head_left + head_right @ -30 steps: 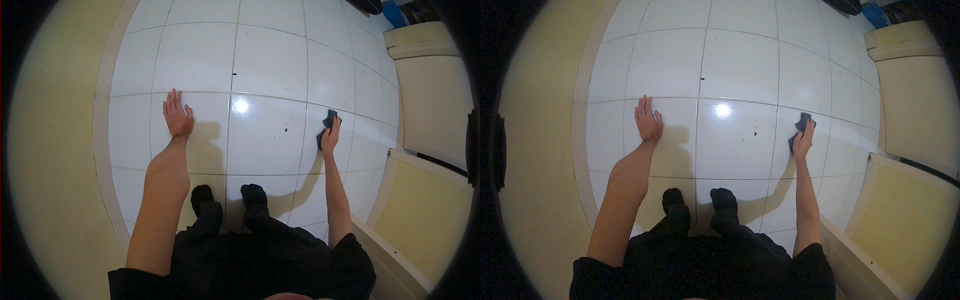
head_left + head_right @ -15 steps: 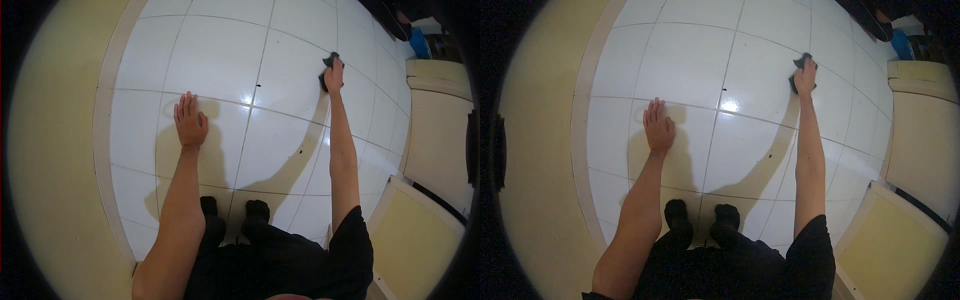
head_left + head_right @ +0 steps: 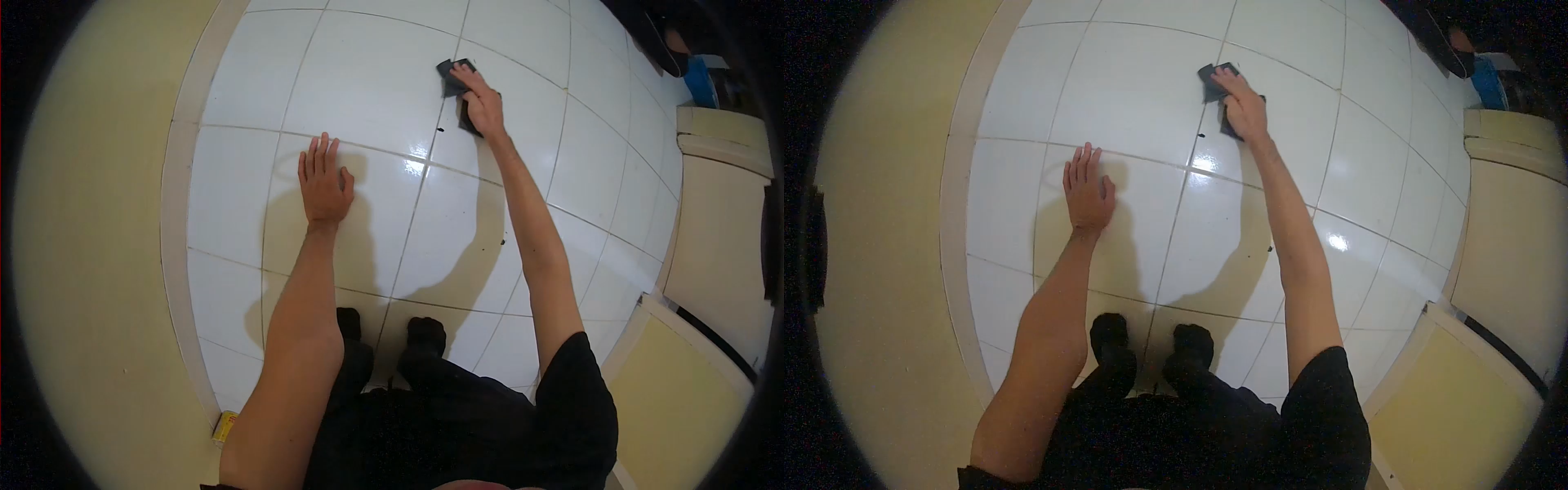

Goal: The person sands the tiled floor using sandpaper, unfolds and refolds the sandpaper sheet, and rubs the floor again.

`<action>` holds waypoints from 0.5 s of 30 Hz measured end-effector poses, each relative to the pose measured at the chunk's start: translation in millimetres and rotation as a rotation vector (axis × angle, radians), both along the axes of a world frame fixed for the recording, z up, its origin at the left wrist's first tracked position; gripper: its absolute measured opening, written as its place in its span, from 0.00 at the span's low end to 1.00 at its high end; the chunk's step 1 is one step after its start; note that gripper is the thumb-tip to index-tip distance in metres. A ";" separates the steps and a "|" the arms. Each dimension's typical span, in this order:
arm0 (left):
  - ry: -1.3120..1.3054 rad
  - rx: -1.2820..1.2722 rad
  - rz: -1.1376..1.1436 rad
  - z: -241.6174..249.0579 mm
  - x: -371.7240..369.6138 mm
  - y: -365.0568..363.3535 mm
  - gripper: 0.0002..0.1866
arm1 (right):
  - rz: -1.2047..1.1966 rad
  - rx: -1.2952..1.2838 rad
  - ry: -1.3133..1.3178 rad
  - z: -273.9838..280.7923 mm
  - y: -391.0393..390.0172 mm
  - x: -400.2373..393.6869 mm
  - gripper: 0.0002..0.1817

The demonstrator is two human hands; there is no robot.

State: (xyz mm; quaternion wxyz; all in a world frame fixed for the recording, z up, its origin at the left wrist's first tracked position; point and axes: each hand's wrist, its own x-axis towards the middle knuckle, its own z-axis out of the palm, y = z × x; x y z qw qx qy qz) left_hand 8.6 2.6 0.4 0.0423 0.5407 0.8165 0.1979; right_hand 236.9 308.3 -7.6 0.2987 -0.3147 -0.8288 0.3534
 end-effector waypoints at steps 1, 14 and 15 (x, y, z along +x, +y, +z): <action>0.002 0.000 -0.001 0.8 0.3 0.1 0.31 | -0.006 -0.028 0.000 0.4 -11.4 3.1 0.31; 0.048 0.044 -0.010 -1.3 3.5 -0.5 0.31 | 0.233 -0.037 -0.023 14.5 -187.5 44.0 0.33; 0.047 0.059 -0.011 -2.6 2.7 -0.8 0.31 | 0.242 -0.035 -0.026 15.5 -201.8 47.9 0.33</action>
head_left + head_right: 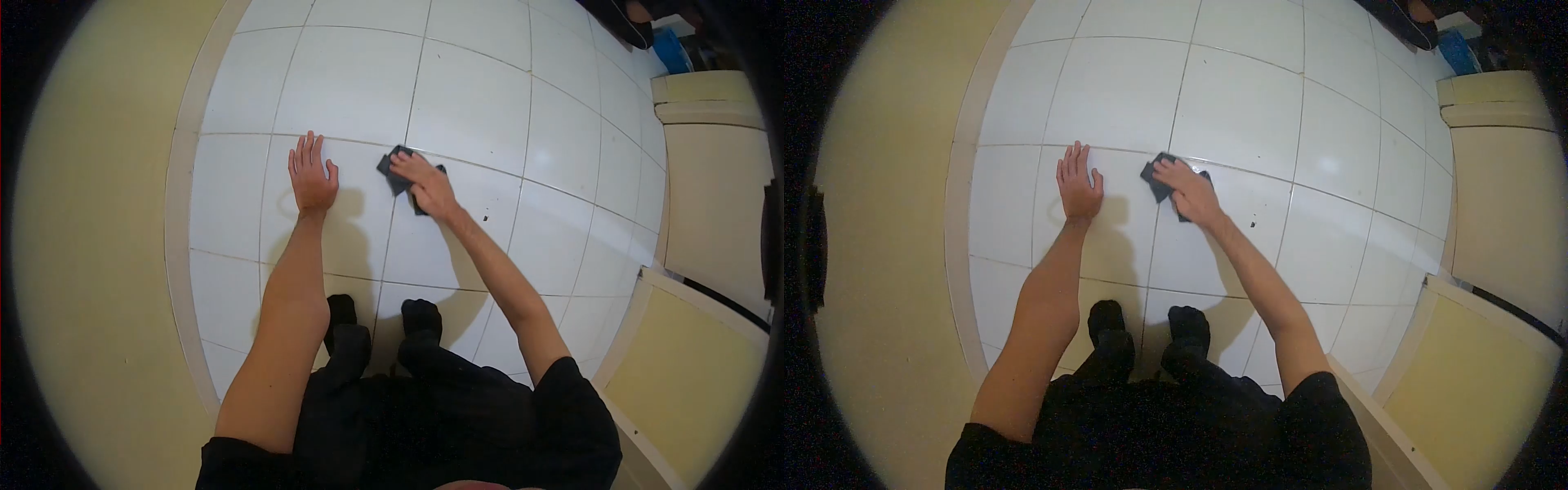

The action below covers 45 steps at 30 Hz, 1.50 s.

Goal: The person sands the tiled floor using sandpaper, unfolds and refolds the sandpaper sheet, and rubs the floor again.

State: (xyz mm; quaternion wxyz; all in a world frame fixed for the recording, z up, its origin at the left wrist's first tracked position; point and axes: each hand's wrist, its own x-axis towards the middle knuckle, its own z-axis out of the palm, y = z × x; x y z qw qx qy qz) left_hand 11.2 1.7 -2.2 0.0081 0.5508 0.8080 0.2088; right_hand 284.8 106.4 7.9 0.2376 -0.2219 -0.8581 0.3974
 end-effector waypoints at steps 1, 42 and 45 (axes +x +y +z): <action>0.000 0.014 -0.002 0.1 1.2 0.1 0.31 | 0.008 -0.054 -0.019 6.3 -12.7 4.8 0.32; -0.014 0.002 -0.097 -3.9 -5.6 -7.0 0.28 | -1.129 0.185 -0.291 -11.5 -3.5 250.2 0.31; -0.076 0.004 -0.065 -2.4 -3.6 -3.1 0.27 | -1.154 0.171 -0.264 -11.7 28.2 239.2 0.30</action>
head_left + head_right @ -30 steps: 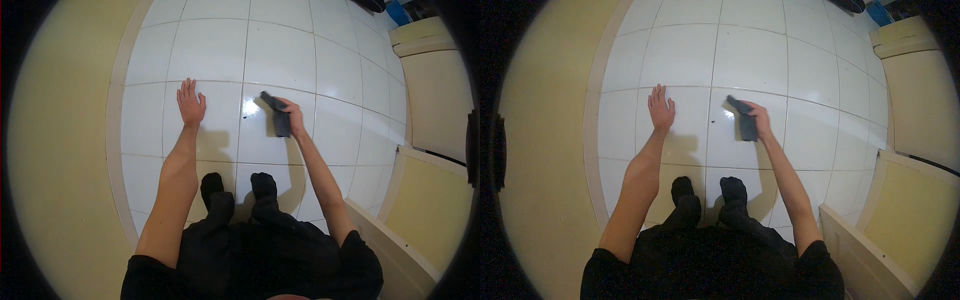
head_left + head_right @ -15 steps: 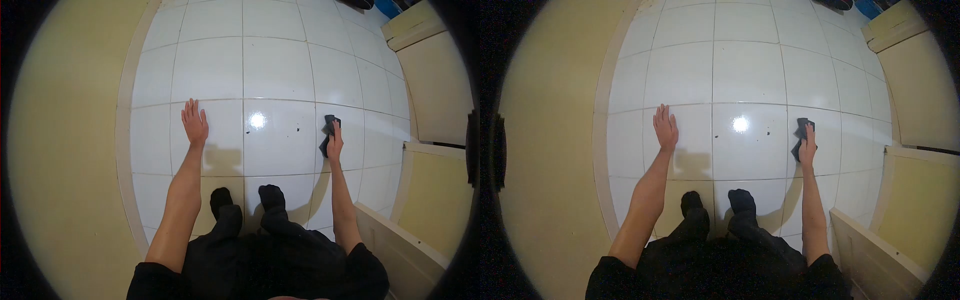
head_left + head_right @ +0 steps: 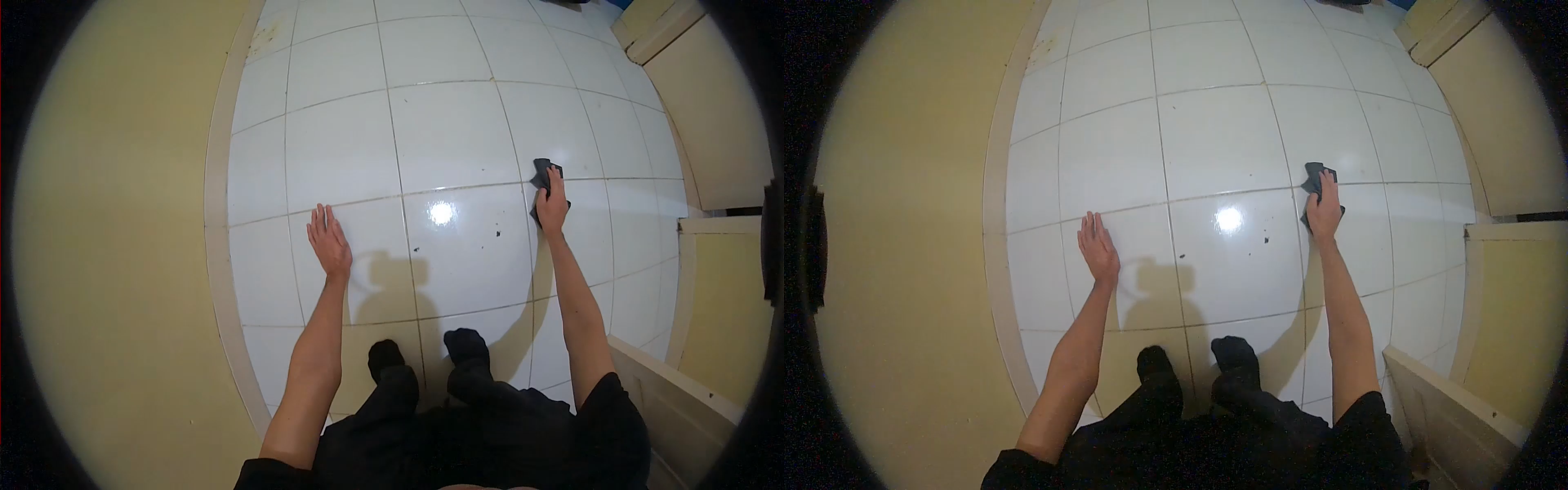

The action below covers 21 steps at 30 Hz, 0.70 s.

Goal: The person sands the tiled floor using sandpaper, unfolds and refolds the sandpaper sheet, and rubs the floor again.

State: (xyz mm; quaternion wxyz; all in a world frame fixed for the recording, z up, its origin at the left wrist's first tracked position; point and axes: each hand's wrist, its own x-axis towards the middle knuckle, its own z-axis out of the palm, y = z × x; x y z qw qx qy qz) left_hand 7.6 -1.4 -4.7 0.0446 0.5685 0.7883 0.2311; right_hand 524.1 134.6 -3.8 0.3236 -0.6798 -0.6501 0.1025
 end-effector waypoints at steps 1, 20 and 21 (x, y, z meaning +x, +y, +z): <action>-0.009 0.001 0.009 2.2 1.7 0.1 0.27 | 0.000 0.021 -0.020 -4.9 10.8 -3.0 0.30; 0.015 -0.042 0.056 16.3 6.6 6.5 0.24 | 0.394 0.123 0.110 -20.0 193.5 -211.5 0.28; 0.017 -0.036 0.057 15.8 5.9 4.8 0.24 | 0.455 0.118 0.130 -22.4 190.5 -221.3 0.29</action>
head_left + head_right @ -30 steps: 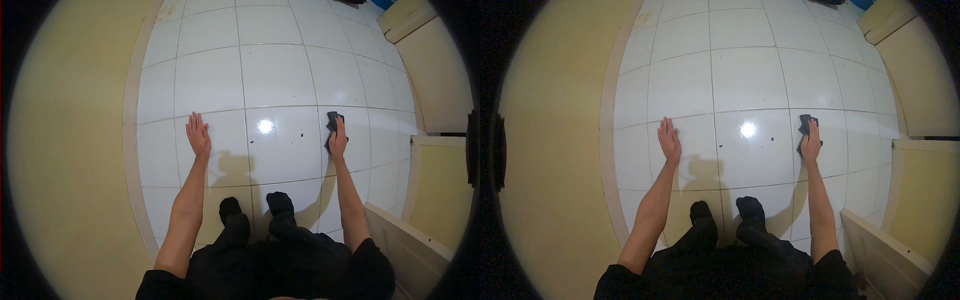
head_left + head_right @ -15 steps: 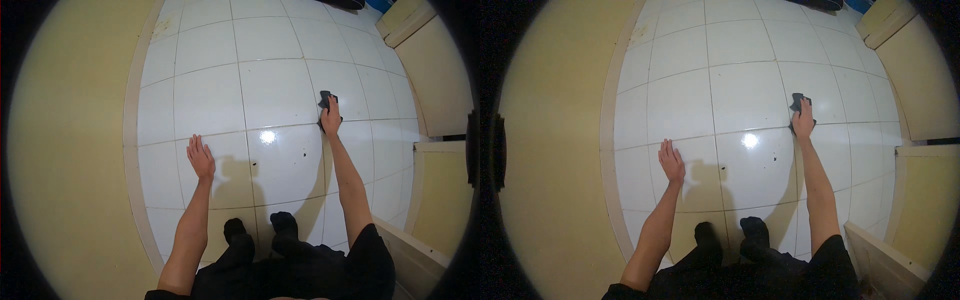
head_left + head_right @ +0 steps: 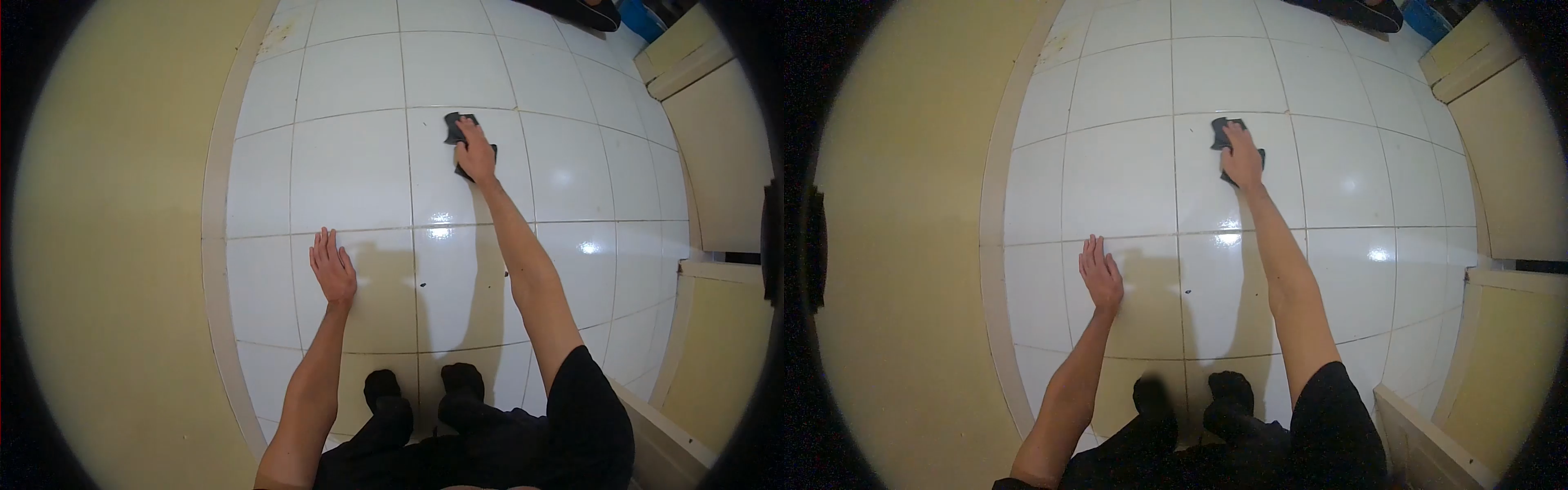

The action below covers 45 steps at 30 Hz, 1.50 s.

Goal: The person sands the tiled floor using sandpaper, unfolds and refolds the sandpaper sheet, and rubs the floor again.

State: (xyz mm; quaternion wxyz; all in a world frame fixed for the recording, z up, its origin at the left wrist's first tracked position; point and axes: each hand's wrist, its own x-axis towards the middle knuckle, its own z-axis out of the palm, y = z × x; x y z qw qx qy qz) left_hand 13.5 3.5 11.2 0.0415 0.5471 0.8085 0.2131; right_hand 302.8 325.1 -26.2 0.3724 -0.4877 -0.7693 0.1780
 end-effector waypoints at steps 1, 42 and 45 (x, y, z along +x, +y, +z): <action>0.002 0.007 -0.002 -1.4 -0.2 -0.4 0.24 | 0.040 -0.019 -0.015 3.9 -6.9 -10.3 0.28; 0.061 0.082 -0.022 -20.3 -4.2 -2.0 0.25 | -0.245 -0.471 0.416 56.2 -290.0 214.7 0.29; 0.074 0.082 -0.024 -20.4 -4.8 -1.9 0.25 | -0.222 -0.259 0.020 33.8 -320.3 232.1 0.35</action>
